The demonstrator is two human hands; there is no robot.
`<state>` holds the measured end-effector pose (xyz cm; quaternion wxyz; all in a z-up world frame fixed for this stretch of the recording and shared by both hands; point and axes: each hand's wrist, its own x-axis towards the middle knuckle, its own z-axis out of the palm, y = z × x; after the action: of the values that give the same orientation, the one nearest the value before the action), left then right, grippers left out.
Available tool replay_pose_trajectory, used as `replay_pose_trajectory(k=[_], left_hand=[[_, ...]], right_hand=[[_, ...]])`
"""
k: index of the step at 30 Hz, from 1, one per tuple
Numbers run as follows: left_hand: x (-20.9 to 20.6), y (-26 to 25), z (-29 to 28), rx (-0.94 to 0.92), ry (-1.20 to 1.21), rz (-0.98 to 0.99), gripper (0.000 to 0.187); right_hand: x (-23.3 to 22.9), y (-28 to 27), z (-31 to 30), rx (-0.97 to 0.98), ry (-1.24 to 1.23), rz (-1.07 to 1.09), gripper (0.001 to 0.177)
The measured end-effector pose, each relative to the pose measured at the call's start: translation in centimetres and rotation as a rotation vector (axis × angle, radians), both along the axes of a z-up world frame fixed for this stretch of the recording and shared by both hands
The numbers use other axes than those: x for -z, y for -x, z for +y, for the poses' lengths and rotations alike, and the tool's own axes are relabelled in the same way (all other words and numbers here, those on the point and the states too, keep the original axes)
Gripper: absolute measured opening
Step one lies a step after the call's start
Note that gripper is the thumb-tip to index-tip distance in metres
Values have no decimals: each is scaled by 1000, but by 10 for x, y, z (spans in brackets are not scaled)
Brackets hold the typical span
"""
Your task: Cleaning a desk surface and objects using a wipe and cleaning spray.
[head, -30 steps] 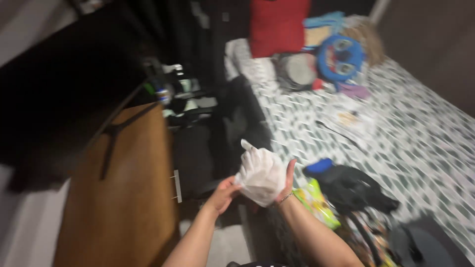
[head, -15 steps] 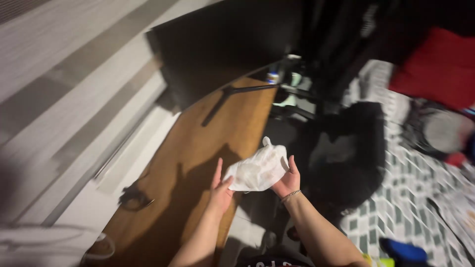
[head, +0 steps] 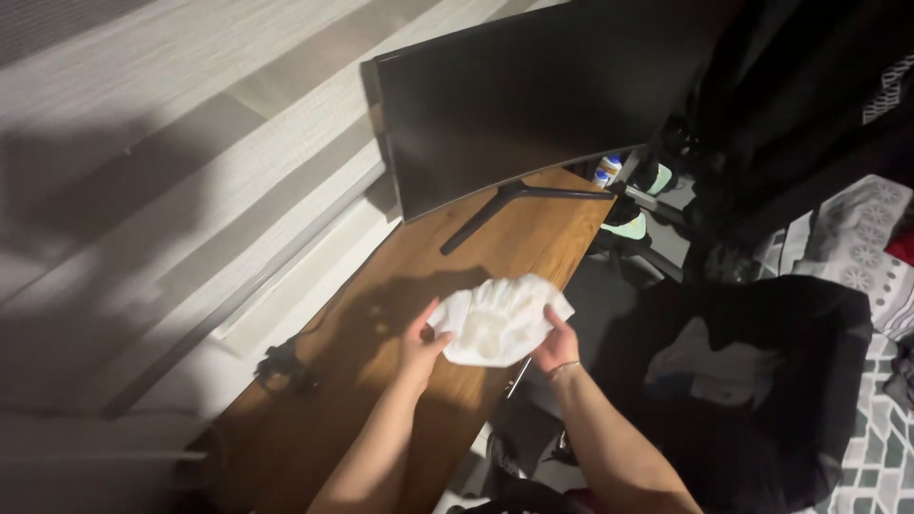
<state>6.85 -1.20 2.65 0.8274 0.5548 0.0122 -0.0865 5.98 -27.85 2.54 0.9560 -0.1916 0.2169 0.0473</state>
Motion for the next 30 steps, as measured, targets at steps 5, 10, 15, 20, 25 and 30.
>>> replay_pose_trajectory(k=[5, 10, 15, 20, 25, 30], left_hand=[[96, -16, 7, -109, -477, 278, 58], [130, -18, 14, -203, -284, 101, 29], [135, 2, 26, -221, -181, 127, 27], [98, 28, 35, -241, -370, 192, 24], [116, 25, 39, -159, -300, 112, 23], [92, 8, 26, -225, -442, -41, 23]], right_hand=[[87, -23, -46, -50, 106, 91, 48], [103, -38, -62, -410, 863, -173, 41], [34, -19, -33, -552, 1675, -706, 45], [5, -23, 28, -434, 2196, -645, 52], [50, -31, 97, -1030, 2391, -1020, 63], [61, -83, 78, -899, 2398, -1041, 75]])
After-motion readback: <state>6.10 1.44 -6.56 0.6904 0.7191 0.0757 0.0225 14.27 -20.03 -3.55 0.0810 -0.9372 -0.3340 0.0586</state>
